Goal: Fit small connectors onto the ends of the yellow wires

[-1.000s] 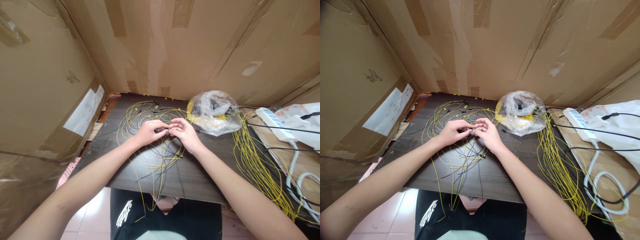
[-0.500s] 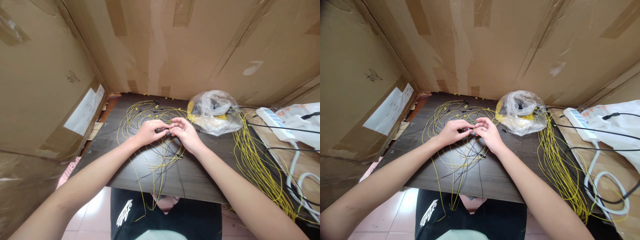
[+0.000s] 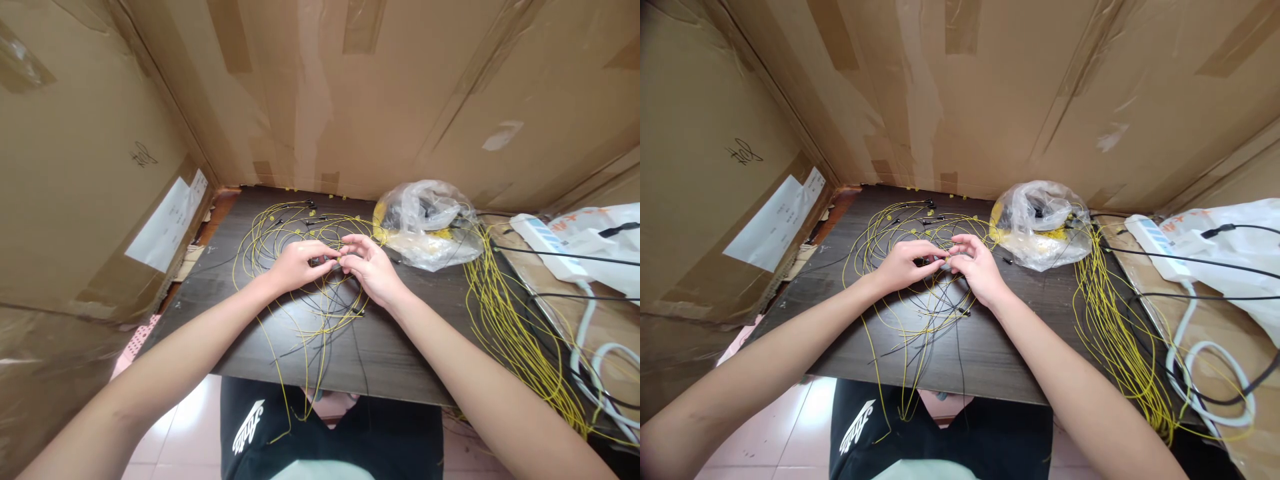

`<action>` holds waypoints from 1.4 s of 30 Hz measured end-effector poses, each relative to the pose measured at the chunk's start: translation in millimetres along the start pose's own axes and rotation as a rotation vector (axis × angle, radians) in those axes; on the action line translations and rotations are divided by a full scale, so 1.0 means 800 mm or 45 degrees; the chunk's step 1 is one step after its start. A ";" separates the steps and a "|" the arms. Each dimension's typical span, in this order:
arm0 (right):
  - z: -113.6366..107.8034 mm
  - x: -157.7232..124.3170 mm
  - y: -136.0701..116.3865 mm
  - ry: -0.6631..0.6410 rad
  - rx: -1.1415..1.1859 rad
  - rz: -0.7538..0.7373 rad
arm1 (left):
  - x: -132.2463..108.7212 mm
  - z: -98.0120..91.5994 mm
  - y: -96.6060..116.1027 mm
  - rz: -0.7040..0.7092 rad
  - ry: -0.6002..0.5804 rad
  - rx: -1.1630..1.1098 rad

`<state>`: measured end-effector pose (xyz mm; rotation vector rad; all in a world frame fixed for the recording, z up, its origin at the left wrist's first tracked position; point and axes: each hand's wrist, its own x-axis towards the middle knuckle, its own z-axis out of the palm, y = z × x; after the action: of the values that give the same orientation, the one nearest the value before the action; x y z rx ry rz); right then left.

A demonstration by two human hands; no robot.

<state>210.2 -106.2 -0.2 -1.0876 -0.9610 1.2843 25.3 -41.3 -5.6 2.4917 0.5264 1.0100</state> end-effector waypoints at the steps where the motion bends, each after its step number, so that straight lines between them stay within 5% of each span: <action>1: 0.000 0.000 0.000 -0.003 0.000 0.003 | 0.000 0.000 0.000 0.004 0.003 -0.004; 31: -0.002 0.001 -0.001 -0.003 -0.005 0.050 | 0.001 0.000 0.000 -0.028 -0.015 -0.133; 42: -0.005 0.001 0.003 -0.045 -0.093 -0.046 | 0.000 0.001 -0.003 -0.202 -0.050 -0.278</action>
<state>213.4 -106.0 -3.6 -1.1019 -1.0566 1.2514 25.6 -39.3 -7.7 2.2354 0.5605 0.9039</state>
